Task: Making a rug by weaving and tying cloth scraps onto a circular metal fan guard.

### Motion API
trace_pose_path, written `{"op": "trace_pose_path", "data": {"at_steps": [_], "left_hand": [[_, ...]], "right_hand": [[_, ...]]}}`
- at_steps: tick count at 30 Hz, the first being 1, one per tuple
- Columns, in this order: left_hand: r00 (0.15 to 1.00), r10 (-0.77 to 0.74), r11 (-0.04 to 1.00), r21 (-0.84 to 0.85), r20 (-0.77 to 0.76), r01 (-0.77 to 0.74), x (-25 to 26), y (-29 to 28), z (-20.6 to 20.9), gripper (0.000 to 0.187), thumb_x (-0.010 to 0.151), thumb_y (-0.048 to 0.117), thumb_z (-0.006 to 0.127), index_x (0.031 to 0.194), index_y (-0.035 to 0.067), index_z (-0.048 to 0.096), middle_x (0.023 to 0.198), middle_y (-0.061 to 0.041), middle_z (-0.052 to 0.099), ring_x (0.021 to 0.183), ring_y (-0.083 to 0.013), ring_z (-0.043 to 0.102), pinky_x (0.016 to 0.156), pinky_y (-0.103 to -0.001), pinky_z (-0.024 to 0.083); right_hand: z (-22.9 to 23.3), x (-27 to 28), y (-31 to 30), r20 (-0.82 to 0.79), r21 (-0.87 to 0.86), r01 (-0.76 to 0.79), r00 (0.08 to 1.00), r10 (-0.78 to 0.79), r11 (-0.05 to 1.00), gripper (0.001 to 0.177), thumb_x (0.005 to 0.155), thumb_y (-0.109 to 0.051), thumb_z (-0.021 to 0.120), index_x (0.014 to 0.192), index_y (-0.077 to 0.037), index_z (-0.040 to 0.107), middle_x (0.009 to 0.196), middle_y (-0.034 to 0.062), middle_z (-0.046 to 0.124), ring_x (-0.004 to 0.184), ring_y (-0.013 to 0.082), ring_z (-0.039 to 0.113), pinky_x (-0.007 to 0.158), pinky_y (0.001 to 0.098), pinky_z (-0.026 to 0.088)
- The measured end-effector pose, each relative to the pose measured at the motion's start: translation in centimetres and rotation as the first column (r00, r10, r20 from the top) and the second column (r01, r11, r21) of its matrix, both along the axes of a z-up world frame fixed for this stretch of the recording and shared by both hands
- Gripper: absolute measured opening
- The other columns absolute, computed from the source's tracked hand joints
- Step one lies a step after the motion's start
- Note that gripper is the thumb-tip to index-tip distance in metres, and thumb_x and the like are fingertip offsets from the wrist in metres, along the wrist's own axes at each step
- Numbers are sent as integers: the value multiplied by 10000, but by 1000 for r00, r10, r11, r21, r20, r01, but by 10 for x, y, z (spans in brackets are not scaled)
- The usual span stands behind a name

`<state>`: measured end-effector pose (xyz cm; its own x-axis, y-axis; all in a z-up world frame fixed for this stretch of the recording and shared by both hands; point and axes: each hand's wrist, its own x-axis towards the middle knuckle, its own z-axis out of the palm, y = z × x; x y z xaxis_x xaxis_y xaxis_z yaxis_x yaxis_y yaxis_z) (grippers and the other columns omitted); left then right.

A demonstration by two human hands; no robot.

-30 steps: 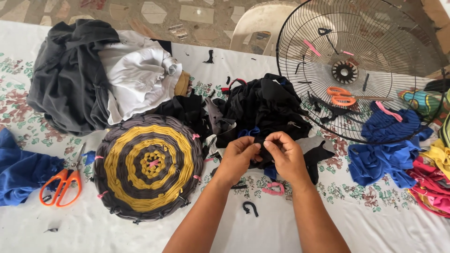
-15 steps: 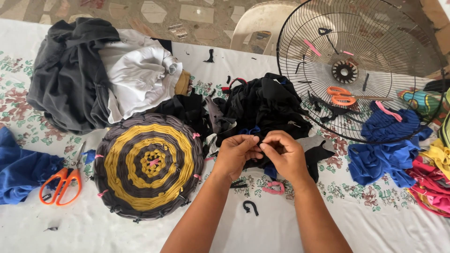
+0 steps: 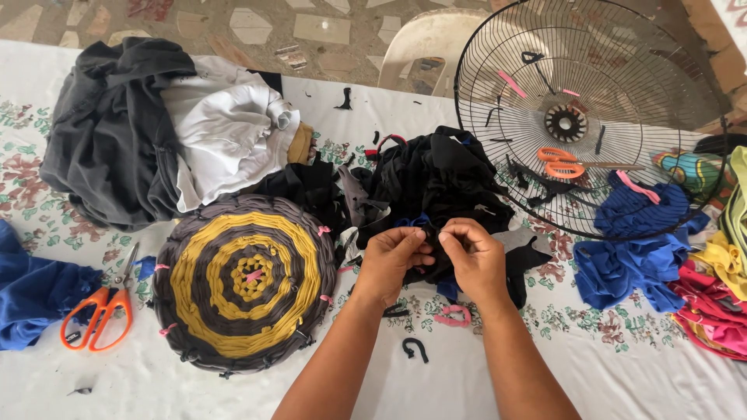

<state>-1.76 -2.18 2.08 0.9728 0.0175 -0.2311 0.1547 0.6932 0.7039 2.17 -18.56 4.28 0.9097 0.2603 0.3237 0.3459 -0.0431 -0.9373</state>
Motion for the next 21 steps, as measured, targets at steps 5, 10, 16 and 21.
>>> {"op": "trace_pose_path", "data": {"at_steps": [5, 10, 16, 21], "left_hand": [[997, 73, 997, 21, 1, -73, -1, -3, 9, 182, 979, 157, 679, 979, -23, 703, 843, -100, 730, 704, -163, 705, 654, -280, 591], [991, 125, 992, 26, 46, -126, -4, -6, 19, 162, 961, 120, 668, 947, -38, 698, 836, -102, 734, 704, -166, 724, 675, -292, 622], [994, 89, 992, 80, 58, -93, -5, -5, 17, 107, 931, 93, 697, 964, -8, 689, 829, -75, 737, 684, -142, 717, 618, -257, 561], [994, 108, 978, 175, 22, -110, 1, -11, 7, 131, 948, 131, 692, 946, 0, 685, 761, -71, 718, 606, -125, 674, 548, -241, 509]], "right_hand": [[21, -9, 10, 110, -77, 41, 993, -32, 996, 34, 945, -13, 716, 969, -16, 692, 1066, 15, 675, 806, 46, 606, 677, 200, 496], [34, -15, 17, 329, -239, 131, 943, -46, 962, 77, 895, -26, 743, 958, -28, 699, 1084, 30, 663, 769, 62, 647, 628, 206, 526], [35, -15, 16, 438, -283, 210, 896, -69, 936, 92, 874, -16, 733, 958, -21, 696, 1108, 53, 664, 802, 93, 644, 655, 234, 512], [39, -17, 15, 349, -267, 138, 937, -38, 954, 73, 879, -25, 727, 939, -22, 686, 1114, 49, 652, 761, 96, 635, 630, 230, 517]]}}
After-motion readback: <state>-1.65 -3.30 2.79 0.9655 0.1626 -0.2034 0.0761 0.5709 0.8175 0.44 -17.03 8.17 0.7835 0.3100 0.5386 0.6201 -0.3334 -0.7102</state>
